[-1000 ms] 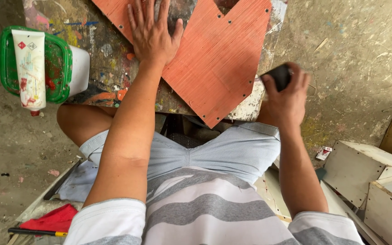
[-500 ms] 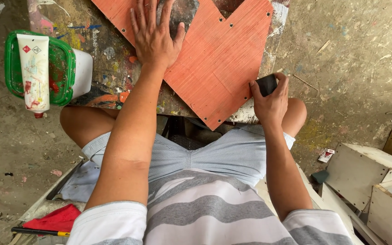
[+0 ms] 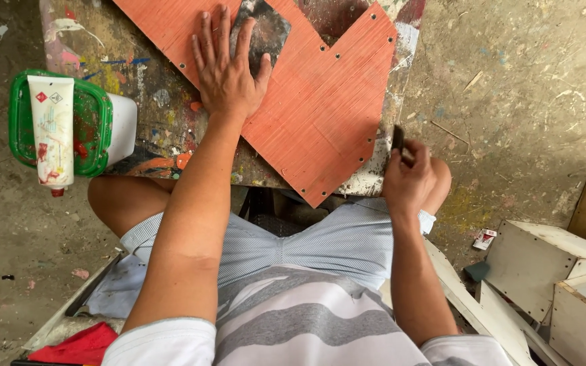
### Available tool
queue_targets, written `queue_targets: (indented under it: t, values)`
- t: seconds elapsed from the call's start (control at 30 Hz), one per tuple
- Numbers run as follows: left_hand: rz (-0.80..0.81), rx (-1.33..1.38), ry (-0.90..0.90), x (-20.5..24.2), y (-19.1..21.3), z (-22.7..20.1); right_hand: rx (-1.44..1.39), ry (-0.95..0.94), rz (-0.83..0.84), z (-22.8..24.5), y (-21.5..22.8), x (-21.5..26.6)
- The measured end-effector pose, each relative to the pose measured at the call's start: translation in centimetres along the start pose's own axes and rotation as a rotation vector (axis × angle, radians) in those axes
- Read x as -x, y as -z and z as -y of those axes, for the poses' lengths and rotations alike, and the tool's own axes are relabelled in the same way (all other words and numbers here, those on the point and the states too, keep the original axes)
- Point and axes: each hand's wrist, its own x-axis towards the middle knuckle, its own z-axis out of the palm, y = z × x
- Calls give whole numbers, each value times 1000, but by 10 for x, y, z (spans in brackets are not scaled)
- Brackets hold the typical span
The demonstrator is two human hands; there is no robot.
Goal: The person sands a reddish-orange wooden board using two sanding blocks. They briefly switch to a different sanding sheet before continuing to sand the board's surface with both hands.
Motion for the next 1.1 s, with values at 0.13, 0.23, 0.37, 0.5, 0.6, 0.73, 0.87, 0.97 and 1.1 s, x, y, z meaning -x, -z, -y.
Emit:
queue_targets:
  t: [0.13, 0.23, 0.37, 0.5, 0.6, 0.73, 0.87, 0.97, 1.1]
  values:
    - [-8, -10, 1, 0, -2, 1, -278, -72, 63, 22, -25, 18]
    - [57, -34, 23, -2, 1, -1, -238, -110, 93, 50, -28, 27]
    - [169, -64, 76, -7, 2, -1, -201, -70, 151, 42, -48, -29]
    - [110, -44, 56, -2, 0, -1, -124, 78, 207, 24, -88, -127]
    - [110, -43, 58, -3, -2, 0, -50, 105, 201, 9, -106, -149]
    - [156, -35, 70, -4, -6, 0, -71, 111, 184, 31, -74, -72]
    - [128, -34, 65, -6, -5, 1, -72, 193, 205, 34, -28, 7]
    - [155, -58, 78, -7, -8, 2, -153, -40, 377, 44, 1, 6]
    - [104, -25, 60, -3, -4, 1, -271, 91, 207, 42, 4, -78]
